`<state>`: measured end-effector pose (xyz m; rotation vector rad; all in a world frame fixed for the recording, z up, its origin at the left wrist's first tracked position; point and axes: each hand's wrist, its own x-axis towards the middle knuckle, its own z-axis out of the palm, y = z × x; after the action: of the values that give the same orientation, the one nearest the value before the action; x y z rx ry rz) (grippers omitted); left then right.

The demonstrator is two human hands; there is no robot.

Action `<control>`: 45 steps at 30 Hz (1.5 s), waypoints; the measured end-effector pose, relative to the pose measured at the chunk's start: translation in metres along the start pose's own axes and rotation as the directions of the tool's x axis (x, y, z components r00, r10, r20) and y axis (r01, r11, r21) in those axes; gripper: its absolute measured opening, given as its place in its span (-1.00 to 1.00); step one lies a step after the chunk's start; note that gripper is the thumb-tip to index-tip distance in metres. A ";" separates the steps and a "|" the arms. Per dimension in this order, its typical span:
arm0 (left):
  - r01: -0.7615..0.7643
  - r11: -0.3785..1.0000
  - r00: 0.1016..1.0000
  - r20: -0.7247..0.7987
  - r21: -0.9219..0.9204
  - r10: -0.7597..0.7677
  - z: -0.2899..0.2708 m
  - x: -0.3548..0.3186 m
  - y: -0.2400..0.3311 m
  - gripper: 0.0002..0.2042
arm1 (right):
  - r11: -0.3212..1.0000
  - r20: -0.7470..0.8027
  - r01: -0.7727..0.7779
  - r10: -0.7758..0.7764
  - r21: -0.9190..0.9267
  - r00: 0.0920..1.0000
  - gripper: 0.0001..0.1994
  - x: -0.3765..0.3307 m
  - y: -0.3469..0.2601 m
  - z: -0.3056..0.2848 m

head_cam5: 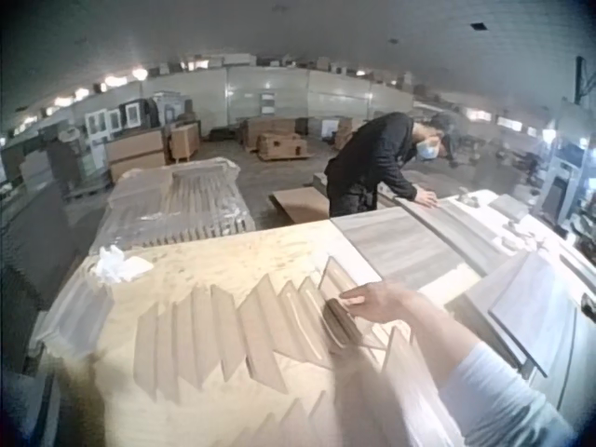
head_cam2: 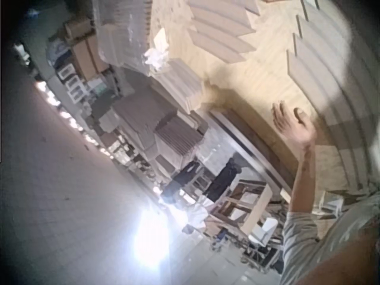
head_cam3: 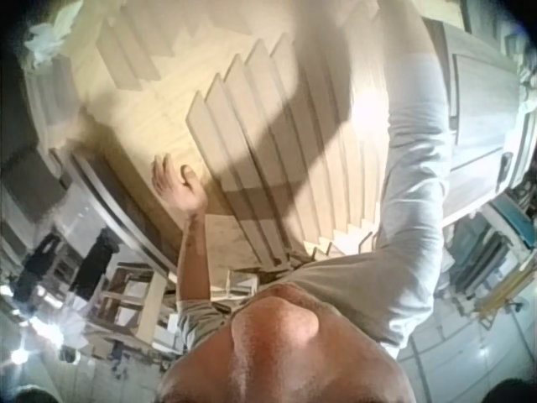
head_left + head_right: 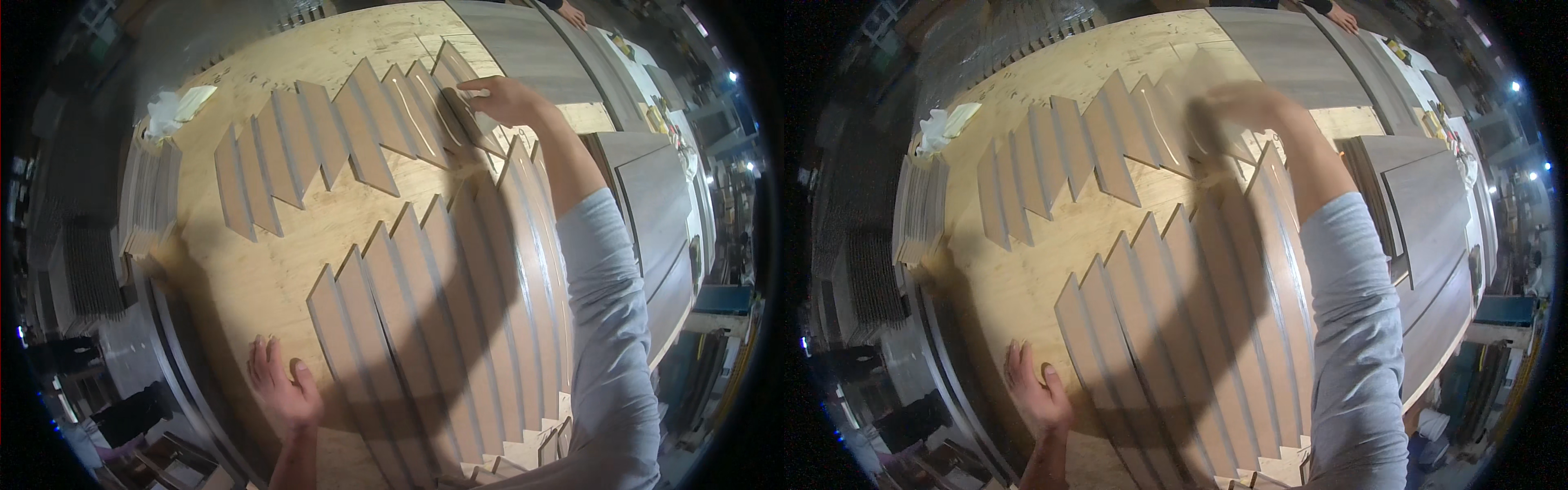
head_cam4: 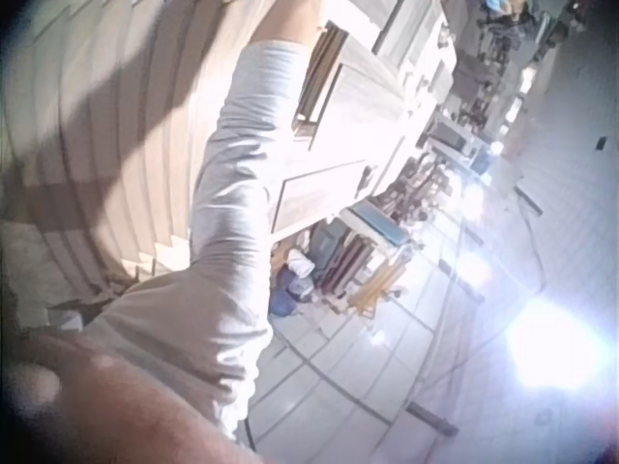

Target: The recorder applies glue to multiple narrow wooden slats and then prepares to assemble them into a larger panel.

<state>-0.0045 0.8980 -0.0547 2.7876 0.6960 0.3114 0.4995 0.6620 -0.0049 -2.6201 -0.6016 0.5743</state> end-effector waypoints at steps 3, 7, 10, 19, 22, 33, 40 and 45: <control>-0.029 0.999 1.000 -0.001 0.028 0.029 0.002 -0.002 -0.003 -0.53 | 0.988 0.065 -0.036 0.046 -0.151 0.997 -0.50 0.000 -0.018 -0.006; -0.018 1.000 1.000 -0.002 0.021 0.018 0.002 -0.002 -0.001 -0.53 | 0.985 0.069 -0.017 0.029 -0.169 0.997 -0.52 0.008 -0.009 -0.004; -0.002 1.000 1.000 0.019 0.027 0.001 0.000 -0.001 0.002 -0.54 | 0.899 0.153 0.068 -0.001 -0.432 0.988 -0.56 0.018 0.011 -0.003; 0.000 1.000 1.000 0.021 0.023 -0.001 -0.002 0.000 0.001 -0.53 | 0.986 0.193 -0.083 0.111 -0.144 0.975 -0.62 -0.025 -0.018 -0.025; -0.001 1.000 1.000 0.018 0.006 0.001 -0.001 -0.001 0.001 -0.52 | 0.998 0.147 -0.054 0.049 0.030 0.988 -0.57 -0.016 -0.015 -0.027; 0.012 0.998 0.999 0.051 0.060 -0.015 -0.005 0.001 0.004 -0.53 | 0.952 0.094 0.038 -0.010 -0.302 0.996 -0.50 0.014 -0.024 -0.007; 0.003 1.000 1.000 0.021 0.028 -0.004 -0.002 0.000 0.001 -0.52 | 0.811 0.100 0.180 -0.150 -0.556 0.984 -0.61 0.031 0.010 -0.011; 0.008 1.000 1.000 0.013 0.027 -0.008 0.000 0.000 0.000 -0.53 | 0.984 -0.300 0.135 -0.165 -0.118 0.939 -0.63 0.042 0.004 -0.010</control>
<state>-0.0049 0.8984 -0.0546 2.8091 0.7135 0.2840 0.5402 0.6766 -0.0105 -2.6453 -0.7329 0.0846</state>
